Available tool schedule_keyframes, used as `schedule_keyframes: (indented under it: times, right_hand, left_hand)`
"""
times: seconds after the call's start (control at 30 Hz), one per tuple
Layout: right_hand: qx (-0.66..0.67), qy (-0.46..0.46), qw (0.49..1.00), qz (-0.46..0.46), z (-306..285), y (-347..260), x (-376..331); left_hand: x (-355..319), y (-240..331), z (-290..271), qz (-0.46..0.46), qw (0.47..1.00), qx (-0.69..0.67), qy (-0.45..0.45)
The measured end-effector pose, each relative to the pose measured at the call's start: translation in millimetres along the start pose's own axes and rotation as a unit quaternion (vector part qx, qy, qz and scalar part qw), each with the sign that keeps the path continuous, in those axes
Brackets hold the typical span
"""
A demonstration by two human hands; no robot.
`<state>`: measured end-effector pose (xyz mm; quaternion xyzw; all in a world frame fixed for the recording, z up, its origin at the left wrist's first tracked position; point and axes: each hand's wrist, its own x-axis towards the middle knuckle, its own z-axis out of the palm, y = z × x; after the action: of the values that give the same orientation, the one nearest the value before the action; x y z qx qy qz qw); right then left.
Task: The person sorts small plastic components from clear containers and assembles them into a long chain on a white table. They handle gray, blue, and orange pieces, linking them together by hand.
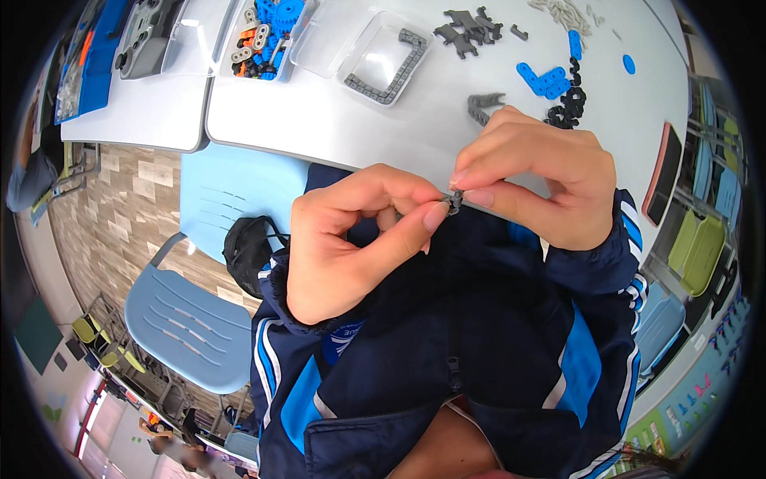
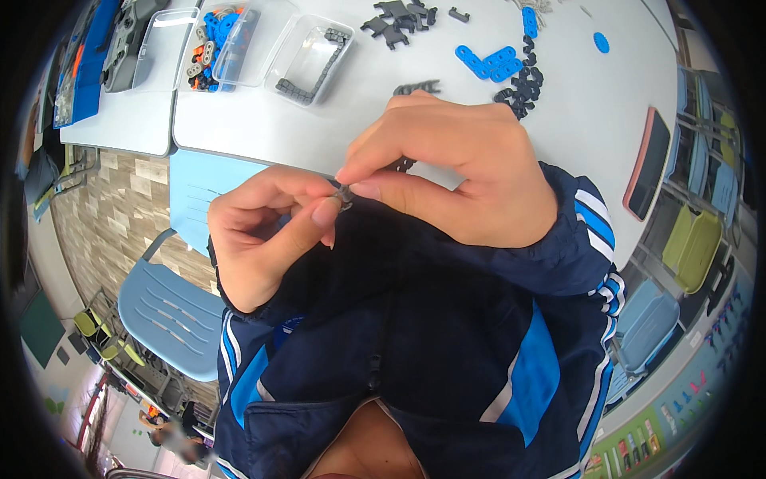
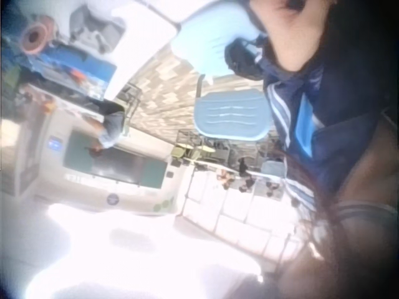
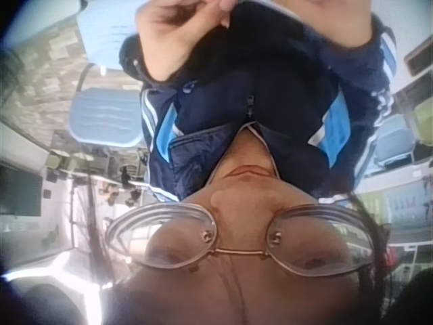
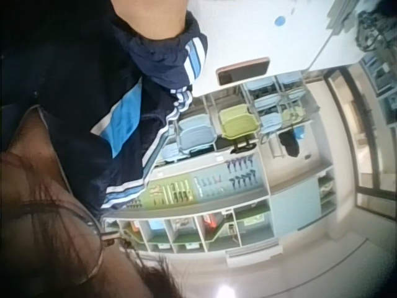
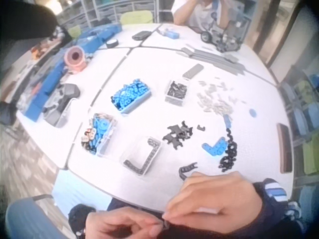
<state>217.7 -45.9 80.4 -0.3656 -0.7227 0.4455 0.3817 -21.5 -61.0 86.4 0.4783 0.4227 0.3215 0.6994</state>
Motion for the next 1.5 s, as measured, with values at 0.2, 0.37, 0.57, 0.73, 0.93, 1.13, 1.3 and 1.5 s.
schedule_keyframes:
  times: [0.2, 0.37, 0.57, 0.73, 0.93, 1.13, 1.3, 1.5]
  right_hand:
    - [0.032, 0.008, 0.998, 0.044, -5, 0, -7]
    - [0.040, 0.007, 0.998, 0.057, -7, -5, -6]
    - [0.060, 0.024, 0.995, 0.076, -4, -5, -7]
    - [0.058, 0.019, 0.995, 0.078, -4, -3, -6]
    - [0.030, -0.002, 0.997, 0.071, -8, -3, -5]
    - [0.013, -0.019, 0.999, 0.046, -11, 0, -5]
    - [-0.013, -0.056, 0.996, 0.072, -15, -4, -5]
    - [-0.004, -0.102, 0.991, 0.083, -18, 4, -4]
  left_hand:
    - [1, -1, 9, 0.002, 0.999, 0.044, 0.015]
    - [2, -9, 15, 0.040, 0.997, 0.049, 0.035]
    - [2, -3, 21, 0.020, 0.996, 0.056, 0.059]
    - [2, -4, 21, 0.022, 0.996, 0.054, 0.064]
    - [3, -20, 21, 0.094, 0.995, 0.031, 0.035]
    - [5, -15, 21, 0.046, 0.998, 0.029, 0.023]
    - [10, -23, 17, 0.105, 0.988, 0.114, 0.003]
    - [11, -20, 15, 0.087, 0.982, 0.164, -0.013]
